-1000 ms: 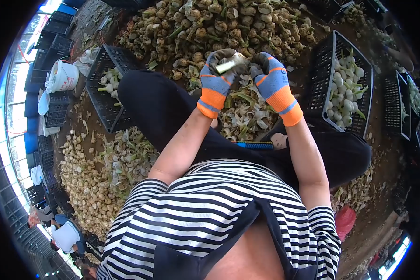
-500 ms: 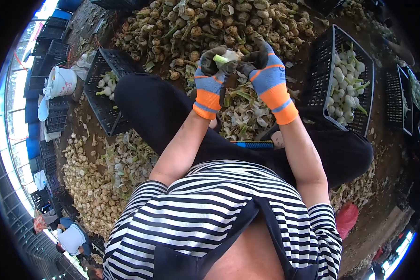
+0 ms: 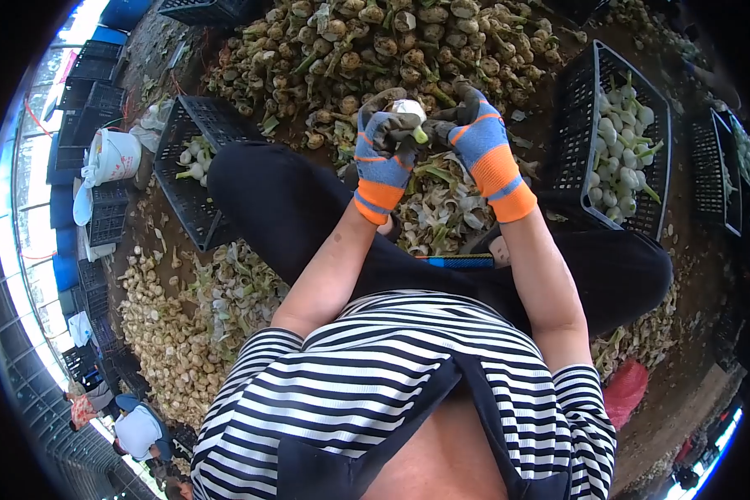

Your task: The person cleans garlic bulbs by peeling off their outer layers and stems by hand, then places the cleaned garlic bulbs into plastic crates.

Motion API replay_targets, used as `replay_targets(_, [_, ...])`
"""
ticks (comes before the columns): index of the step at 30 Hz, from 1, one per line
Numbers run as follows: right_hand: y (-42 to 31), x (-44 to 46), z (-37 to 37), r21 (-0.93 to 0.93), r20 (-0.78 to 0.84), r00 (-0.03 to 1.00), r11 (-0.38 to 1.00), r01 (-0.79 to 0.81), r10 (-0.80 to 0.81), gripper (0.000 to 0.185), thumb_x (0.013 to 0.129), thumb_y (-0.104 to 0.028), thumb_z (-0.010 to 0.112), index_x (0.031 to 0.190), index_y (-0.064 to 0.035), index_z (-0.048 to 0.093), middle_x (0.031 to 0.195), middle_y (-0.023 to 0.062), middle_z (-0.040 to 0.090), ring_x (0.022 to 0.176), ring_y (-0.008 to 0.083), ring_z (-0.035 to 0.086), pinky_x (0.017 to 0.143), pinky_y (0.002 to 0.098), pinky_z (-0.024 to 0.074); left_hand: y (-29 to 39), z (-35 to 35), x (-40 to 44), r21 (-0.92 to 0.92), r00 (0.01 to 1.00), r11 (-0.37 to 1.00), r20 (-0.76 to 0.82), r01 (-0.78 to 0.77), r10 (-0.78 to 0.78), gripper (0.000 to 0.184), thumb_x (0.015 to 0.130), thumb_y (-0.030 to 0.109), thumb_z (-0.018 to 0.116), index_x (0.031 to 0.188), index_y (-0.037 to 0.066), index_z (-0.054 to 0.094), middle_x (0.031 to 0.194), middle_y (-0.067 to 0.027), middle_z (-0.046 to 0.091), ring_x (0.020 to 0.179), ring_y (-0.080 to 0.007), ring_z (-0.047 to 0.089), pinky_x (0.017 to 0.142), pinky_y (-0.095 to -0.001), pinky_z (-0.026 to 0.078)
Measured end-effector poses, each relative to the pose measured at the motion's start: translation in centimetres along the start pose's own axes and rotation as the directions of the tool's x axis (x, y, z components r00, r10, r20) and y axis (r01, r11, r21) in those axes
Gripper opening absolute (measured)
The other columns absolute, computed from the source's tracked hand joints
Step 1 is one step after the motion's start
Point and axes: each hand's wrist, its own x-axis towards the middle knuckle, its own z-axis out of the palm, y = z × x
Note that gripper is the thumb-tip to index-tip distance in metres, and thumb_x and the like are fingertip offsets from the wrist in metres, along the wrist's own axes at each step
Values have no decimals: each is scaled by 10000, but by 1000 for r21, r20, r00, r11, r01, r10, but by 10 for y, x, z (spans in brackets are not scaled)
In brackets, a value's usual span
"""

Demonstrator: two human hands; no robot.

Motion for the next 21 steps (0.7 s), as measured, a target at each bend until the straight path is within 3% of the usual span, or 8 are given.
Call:
replay_targets(3, [-16, -7, -1, 69, 6, 996, 993, -92, 92, 611, 691, 106, 611, 1250, 35, 375, 870, 137, 608, 751, 170, 590, 638, 268, 492, 17, 6, 12, 36, 994, 994, -18, -108, 108, 243, 697, 13, 669, 915, 66, 576, 979, -86, 554, 933, -192, 554, 830, -299, 469])
replay_targets(5, [-6, -3, 0, 67, -30, 995, 993, -97, 99, 603, 688, 109, 609, 1242, 37, 383, 873, 138, 607, 748, 167, 589, 637, 266, 491, 23, 9, 10, -155, 999, 987, 15, 50, -49, 242, 693, 15, 672, 908, 64, 573, 936, -74, 568, 907, -188, 564, 838, -300, 465])
replay_targets(7, [32, 11, 6, -4, -91, 995, 999, -32, 32, 591, 690, 107, 604, 1236, 37, 389, 875, 136, 606, 748, 165, 587, 634, 265, 489, 25, 3, 14, 156, 980, 970, 105, -186, 171, 219, 713, 11, 651, 914, 48, 572, 912, -63, 591, 835, -169, 584, 827, -285, 466])
replay_targets(10, [21, 8, 4, 189, -58, 993, 978, -86, 98, 566, 697, 103, 587, 1227, 33, 399, 886, 136, 607, 746, 165, 584, 632, 265, 485, 12, -2, 3, -115, 988, 986, 110, 123, -110, 206, 755, 41, 652, 947, 32, 577, 914, -46, 606, 829, -151, 587, 816, -276, 466])
replay_targets(13, [4, 2, -11, 173, -100, 994, 985, -18, 36, 537, 688, 41, 619, 1190, 33, 427, 934, 132, 602, 801, 173, 582, 694, 271, 478, 34, -4, 7, -537, 931, 769, 96, 346, -351, 242, 803, 179, 658, 981, 34, 581, 982, -54, 606, 916, -153, 569, 815, -292, 465])
replay_targets(14, [7, 5, -14, 235, -150, 989, 971, 41, -6, 503, 700, 54, 591, 1178, 21, 436, 892, 113, 600, 774, 171, 576, 678, 264, 473, 36, -3, 9, -626, 904, 678, 106, 385, -415, 261, 806, 206, 660, 988, 37, 582, 993, -57, 605, 931, -157, 566, 817, -296, 465])
replay_targets(19, [15, 6, -34, -135, -198, 969, 983, 122, -147, 521, 713, 65, 575, 1202, 31, 400, 876, 121, 607, 760, 173, 587, 668, 257, 476, 42, -3, 12, -785, 858, 470, 149, 405, -491, 250, 836, 179, 614, 1043, 48, 562, 1104, -91, 556, 991, -195, 551, 845, -326, 473])
replay_targets(21, [15, 8, -40, 222, -78, 997, 974, 47, -30, 535, 714, 67, 596, 1211, 23, 403, 874, 114, 607, 758, 175, 595, 663, 252, 483, 40, -7, 15, -798, 861, 436, 192, 416, -470, 255, 847, 169, 595, 1073, 63, 547, 1206, -102, 506, 1068, -225, 518, 888, -351, 452])
